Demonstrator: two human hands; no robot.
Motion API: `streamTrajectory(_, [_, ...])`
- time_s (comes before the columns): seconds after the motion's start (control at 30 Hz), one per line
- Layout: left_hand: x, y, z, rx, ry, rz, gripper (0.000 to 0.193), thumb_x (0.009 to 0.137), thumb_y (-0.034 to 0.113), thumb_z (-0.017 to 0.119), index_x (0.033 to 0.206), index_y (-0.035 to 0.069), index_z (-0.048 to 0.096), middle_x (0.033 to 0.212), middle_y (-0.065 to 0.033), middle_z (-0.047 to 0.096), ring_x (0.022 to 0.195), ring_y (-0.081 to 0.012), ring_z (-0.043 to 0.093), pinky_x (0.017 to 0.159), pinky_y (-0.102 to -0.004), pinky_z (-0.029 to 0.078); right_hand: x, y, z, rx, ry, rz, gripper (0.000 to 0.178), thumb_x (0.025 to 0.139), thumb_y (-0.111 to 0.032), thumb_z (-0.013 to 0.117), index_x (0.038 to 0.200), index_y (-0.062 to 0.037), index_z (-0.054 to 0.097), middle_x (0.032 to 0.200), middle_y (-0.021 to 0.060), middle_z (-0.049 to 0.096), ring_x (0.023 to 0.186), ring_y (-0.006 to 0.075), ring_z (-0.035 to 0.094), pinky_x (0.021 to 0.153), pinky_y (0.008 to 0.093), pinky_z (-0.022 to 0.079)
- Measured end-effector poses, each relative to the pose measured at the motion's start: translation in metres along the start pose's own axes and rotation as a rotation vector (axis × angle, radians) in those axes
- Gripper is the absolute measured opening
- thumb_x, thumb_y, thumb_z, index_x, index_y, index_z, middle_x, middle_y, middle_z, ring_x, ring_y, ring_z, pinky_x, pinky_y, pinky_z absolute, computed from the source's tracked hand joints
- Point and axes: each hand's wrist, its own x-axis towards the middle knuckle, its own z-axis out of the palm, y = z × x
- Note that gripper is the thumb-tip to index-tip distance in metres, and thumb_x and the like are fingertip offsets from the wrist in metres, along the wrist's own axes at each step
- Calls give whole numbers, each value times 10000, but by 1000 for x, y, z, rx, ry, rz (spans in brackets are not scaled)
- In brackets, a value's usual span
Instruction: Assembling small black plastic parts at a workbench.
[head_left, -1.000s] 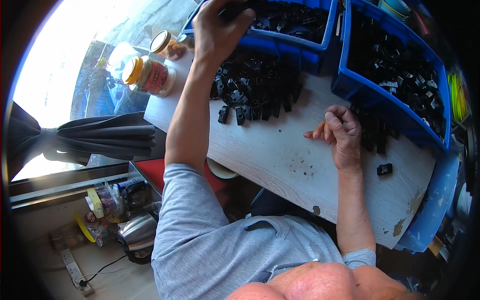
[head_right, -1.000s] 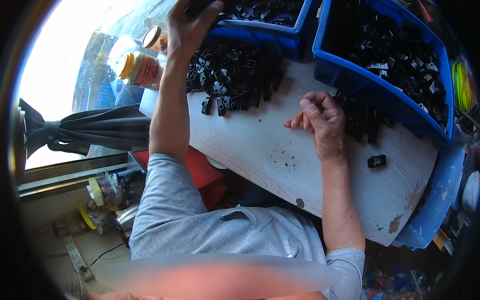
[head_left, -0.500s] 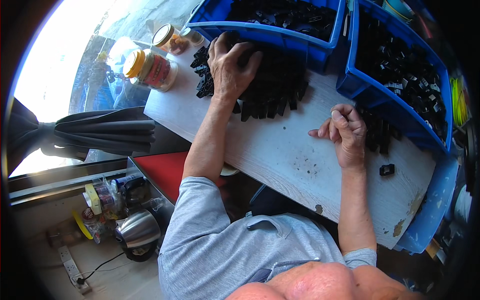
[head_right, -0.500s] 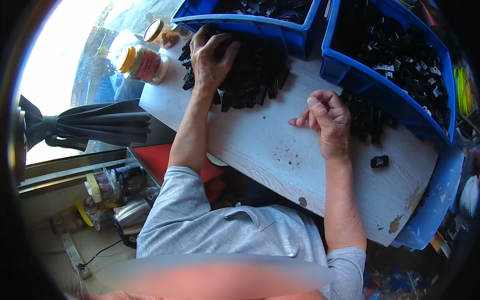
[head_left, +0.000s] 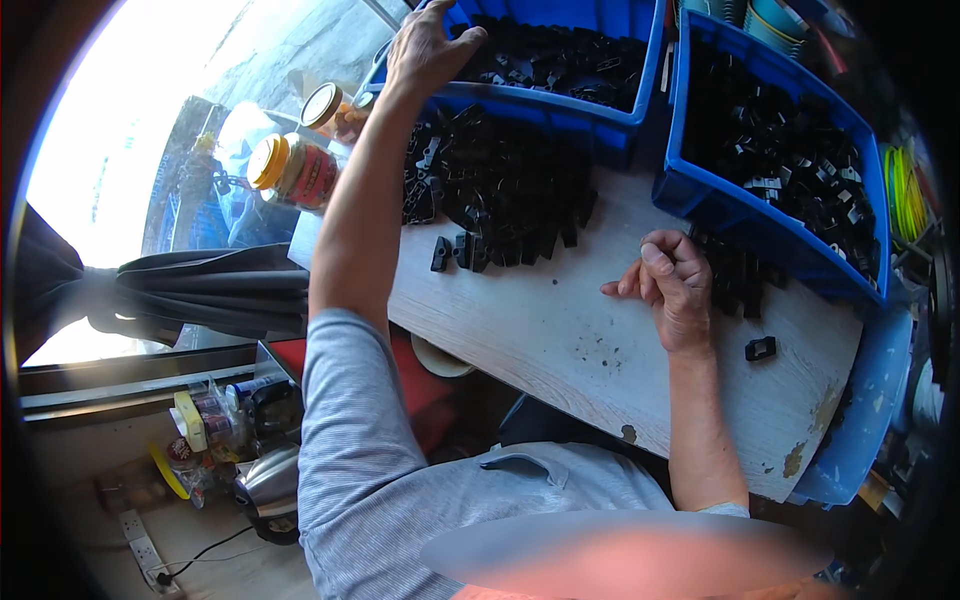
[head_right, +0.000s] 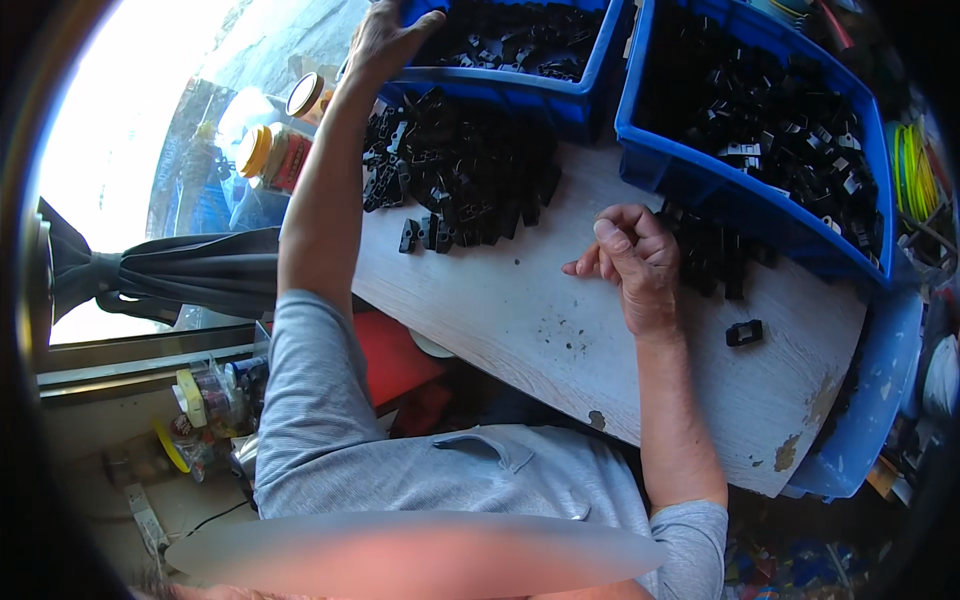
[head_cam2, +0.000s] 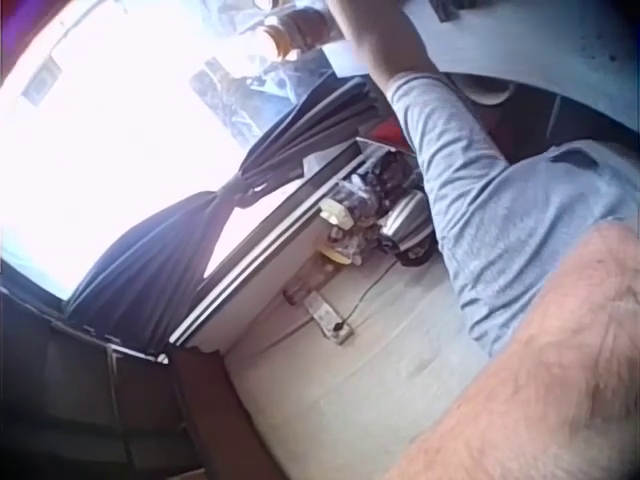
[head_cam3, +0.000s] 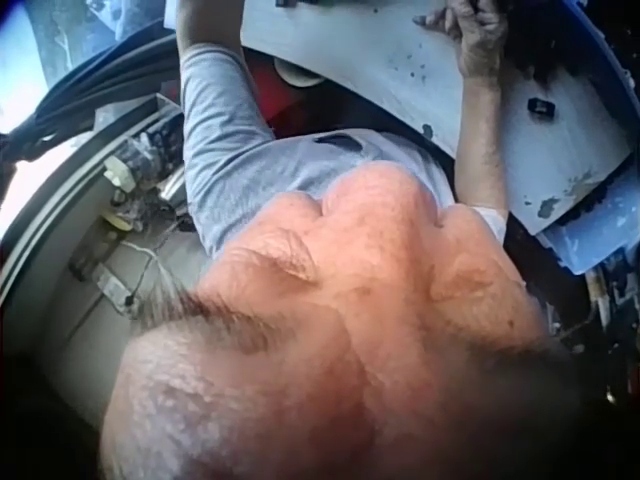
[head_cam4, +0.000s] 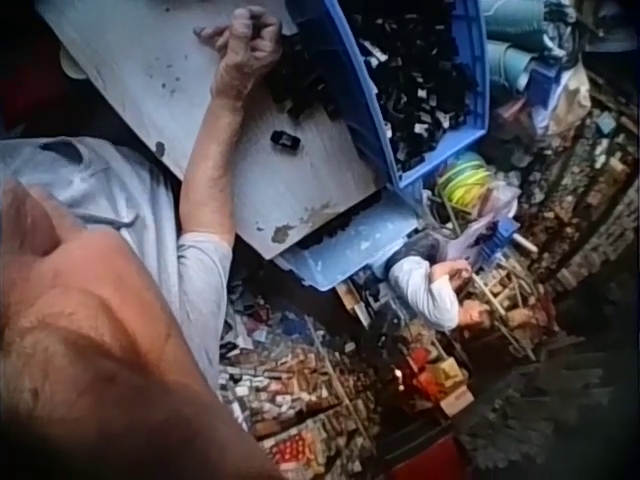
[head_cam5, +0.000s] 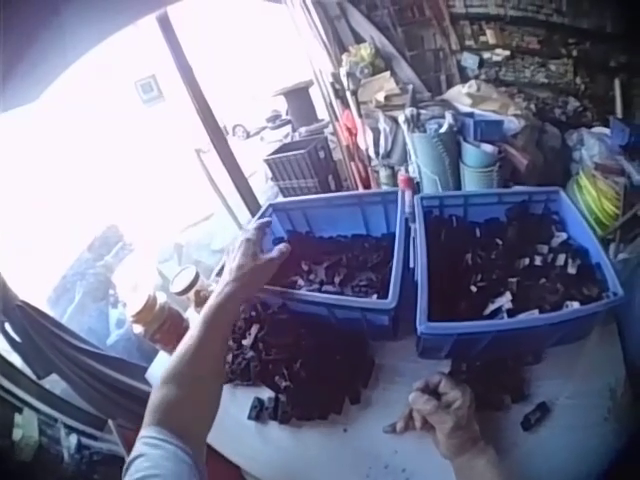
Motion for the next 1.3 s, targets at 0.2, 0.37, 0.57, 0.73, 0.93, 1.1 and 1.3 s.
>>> streamTrajectory(0.2, [56, -57, 108, 156, -664, -217, 808, 782, 589, 741, 1380, 81, 549, 1431, -242, 528, 1284, -400, 559, 1067, -470, 457, 0, 0, -4, 16, 4, 29, 130, 987, -188, 626, 1027, -64, 625, 593, -1, 509, 617, 150, 645, 708, 478, 644])
streamTrajectory(0.37, [61, -74, 151, 324, -750, -174, 1079, 703, 731, 730, 1472, 27, 451, 1383, -243, 581, 1317, -370, 546, 1073, -458, 463, 0, -2, -2, 99, -1, 52, 125, 984, -180, 652, 1020, -61, 643, 605, -16, 519, 624, 129, 660, 731, 439, 646])
streamTrajectory(0.57, [54, -62, 133, 121, -876, -67, 957, 681, 724, 752, 1396, 111, 578, 1327, -176, 636, 1230, -321, 614, 1024, -441, 500, 2, -3, 1, 112, -24, 44, 104, 991, -168, 639, 1030, -71, 646, 609, -13, 531, 632, 132, 668, 736, 445, 647])
streamTrajectory(0.73, [47, -38, 125, 23, -896, 179, 838, 726, 651, 761, 1398, 181, 587, 1295, -162, 654, 1185, -287, 641, 994, -446, 521, 1, -4, -3, 125, 1, 62, 111, 990, -171, 642, 1030, -68, 643, 617, -11, 537, 639, 129, 669, 735, 450, 646])
streamTrajectory(0.93, [74, -64, 133, 62, -818, -46, 954, 734, 822, 622, 1462, 212, 531, 1469, -209, 517, 1375, -373, 480, 1116, -457, 430, 1, -3, -1, 129, -35, 56, 105, 988, -173, 645, 1039, -80, 643, 623, -10, 535, 646, 133, 673, 743, 460, 647])
streamTrajectory(1.1, [61, -29, 139, -49, -1038, -14, 967, 801, 854, 523, 1439, 128, 547, 1457, -189, 536, 1341, -348, 526, 1114, -459, 434, 2, -3, -4, 85, -15, 46, 104, 987, -173, 645, 1043, -85, 642, 629, -8, 538, 652, 141, 678, 749, 458, 648])
streamTrajectory(1.3, [46, 11, 116, -171, -1091, -91, 1064, 706, 905, 567, 1445, 139, 544, 1480, -227, 500, 1373, -400, 481, 1109, -495, 429, 1, -6, -5, 92, -14, 60, 109, 992, -175, 636, 1049, -82, 635, 633, -7, 541, 659, 142, 680, 752, 463, 647])
